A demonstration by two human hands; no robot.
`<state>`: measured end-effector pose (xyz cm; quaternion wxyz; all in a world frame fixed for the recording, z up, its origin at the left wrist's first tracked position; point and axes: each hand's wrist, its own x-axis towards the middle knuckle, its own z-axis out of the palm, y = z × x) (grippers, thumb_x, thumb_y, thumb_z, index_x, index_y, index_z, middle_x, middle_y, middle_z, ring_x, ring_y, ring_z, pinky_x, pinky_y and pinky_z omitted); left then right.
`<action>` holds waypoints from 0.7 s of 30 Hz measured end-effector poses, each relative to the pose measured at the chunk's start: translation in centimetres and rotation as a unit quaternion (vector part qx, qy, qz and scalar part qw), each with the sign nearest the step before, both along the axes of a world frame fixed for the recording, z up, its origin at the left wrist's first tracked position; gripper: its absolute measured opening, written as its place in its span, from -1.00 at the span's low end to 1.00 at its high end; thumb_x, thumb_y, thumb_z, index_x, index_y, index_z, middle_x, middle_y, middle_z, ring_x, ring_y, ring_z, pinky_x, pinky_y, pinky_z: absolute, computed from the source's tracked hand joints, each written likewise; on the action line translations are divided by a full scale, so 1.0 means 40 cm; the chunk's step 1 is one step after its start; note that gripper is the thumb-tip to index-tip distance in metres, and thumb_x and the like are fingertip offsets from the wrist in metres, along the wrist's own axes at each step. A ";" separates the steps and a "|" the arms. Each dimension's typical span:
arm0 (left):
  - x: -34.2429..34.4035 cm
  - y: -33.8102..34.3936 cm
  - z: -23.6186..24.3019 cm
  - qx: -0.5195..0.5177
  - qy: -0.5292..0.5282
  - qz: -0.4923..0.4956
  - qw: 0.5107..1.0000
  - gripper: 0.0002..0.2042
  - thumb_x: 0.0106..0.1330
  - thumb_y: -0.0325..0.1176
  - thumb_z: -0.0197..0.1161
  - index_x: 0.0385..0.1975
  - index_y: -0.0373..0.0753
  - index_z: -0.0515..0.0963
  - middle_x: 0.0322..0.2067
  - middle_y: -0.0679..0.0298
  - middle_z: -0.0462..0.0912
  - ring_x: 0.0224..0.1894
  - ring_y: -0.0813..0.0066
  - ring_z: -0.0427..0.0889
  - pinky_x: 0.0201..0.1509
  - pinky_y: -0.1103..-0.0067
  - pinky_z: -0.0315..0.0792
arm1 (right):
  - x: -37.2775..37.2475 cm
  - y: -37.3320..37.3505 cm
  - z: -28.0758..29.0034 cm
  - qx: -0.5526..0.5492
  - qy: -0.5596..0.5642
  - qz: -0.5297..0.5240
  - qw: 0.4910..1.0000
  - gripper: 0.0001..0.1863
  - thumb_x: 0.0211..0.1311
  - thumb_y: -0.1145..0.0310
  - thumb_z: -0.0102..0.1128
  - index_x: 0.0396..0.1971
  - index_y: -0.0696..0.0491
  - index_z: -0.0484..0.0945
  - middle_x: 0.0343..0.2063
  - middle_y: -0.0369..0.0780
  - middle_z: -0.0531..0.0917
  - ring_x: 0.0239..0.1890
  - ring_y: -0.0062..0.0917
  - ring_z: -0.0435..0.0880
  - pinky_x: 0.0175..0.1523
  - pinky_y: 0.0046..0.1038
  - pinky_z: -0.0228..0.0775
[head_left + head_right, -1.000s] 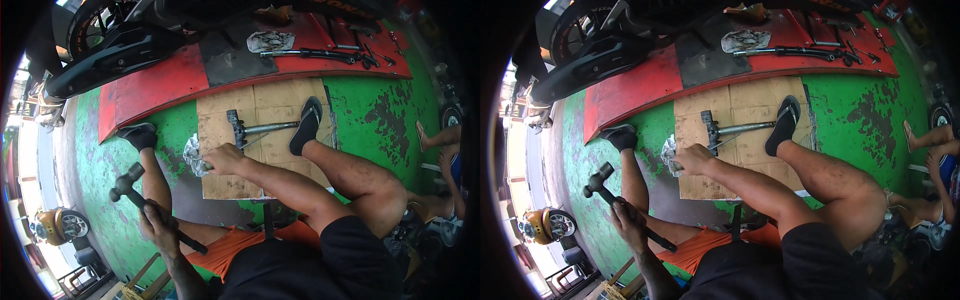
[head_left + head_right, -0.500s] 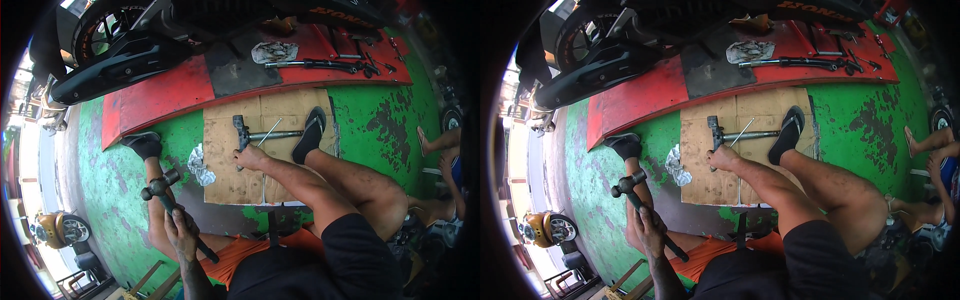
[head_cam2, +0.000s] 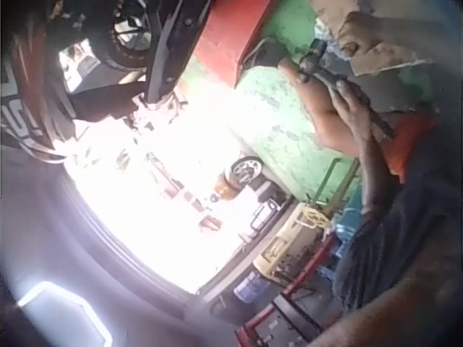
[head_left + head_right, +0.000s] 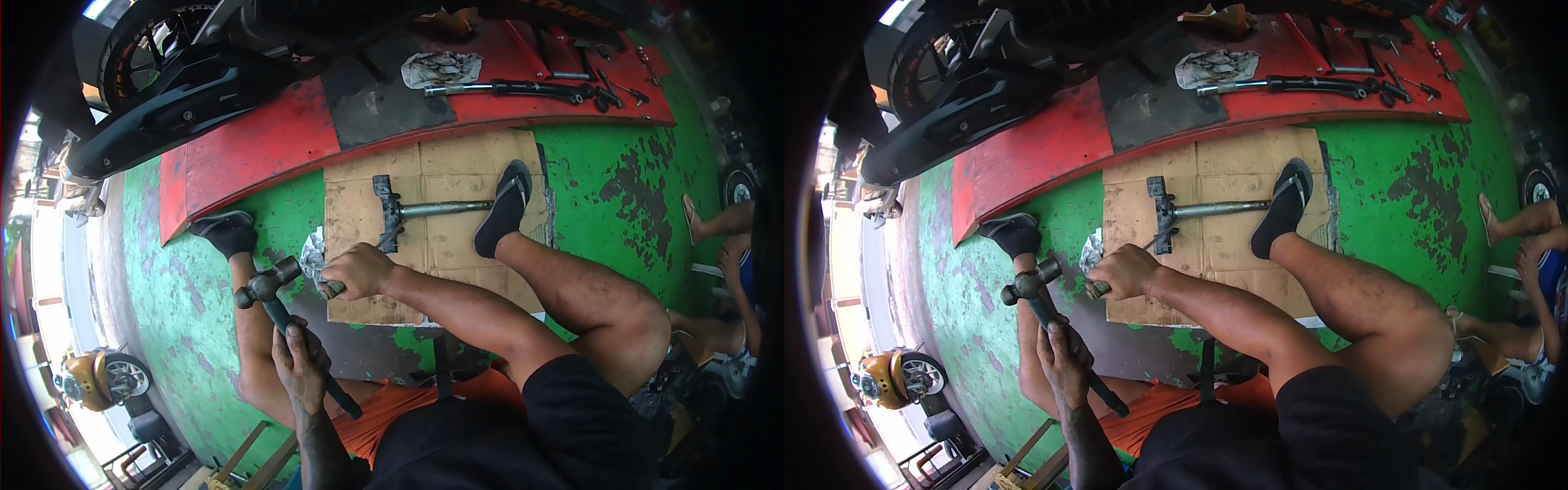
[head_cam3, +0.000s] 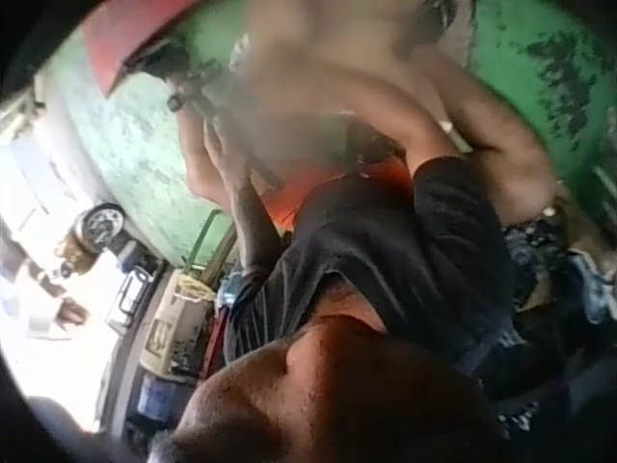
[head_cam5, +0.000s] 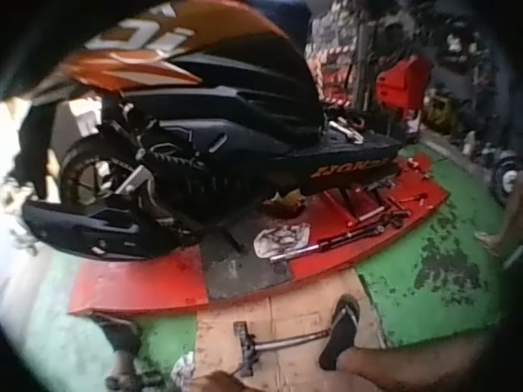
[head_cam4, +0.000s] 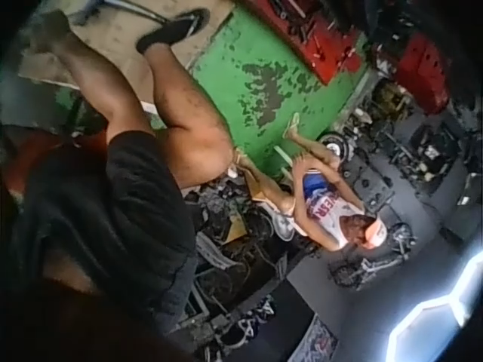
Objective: Repairing and cleaning motorcycle front forks and steering stem assembly.
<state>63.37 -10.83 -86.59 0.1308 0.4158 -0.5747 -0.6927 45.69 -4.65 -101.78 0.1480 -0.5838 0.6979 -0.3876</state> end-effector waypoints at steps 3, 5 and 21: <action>0.016 -0.005 0.000 -0.004 0.011 0.000 1.000 -0.77 0.54 -0.15 -0.01 -0.16 -0.20 0.36 -0.66 0.51 0.19 -0.71 0.80 0.13 -0.70 0.77 0.01 | 0.001 -0.013 -0.001 -0.034 -0.018 -0.003 0.999 -0.67 -0.15 0.11 0.37 -0.37 -0.07 0.59 -0.46 -0.26 0.67 -0.31 -0.29 0.70 -0.22 -0.22 0.52; 0.025 -0.006 -0.001 -0.012 0.008 0.002 1.000 -0.78 0.55 -0.16 -0.01 -0.16 -0.20 0.36 -0.66 0.51 0.19 -0.71 0.80 0.13 -0.70 0.77 0.01 | -0.006 -0.014 -0.002 -0.043 -0.024 -0.008 0.999 -0.67 -0.17 0.11 0.37 -0.36 -0.07 0.60 -0.45 -0.27 0.67 -0.31 -0.30 0.70 -0.22 -0.23 0.53; 0.039 -0.013 -0.009 -0.051 -0.020 -0.002 0.999 -0.77 0.55 -0.15 -0.02 -0.18 -0.19 0.35 -0.67 0.51 0.20 -0.73 0.78 0.14 -0.71 0.76 0.01 | -0.021 -0.013 -0.028 -0.068 -0.013 -0.032 0.997 -0.69 -0.18 0.16 0.35 -0.40 -0.03 0.55 -0.44 -0.27 0.66 -0.32 -0.29 0.69 -0.23 -0.24 0.51</action>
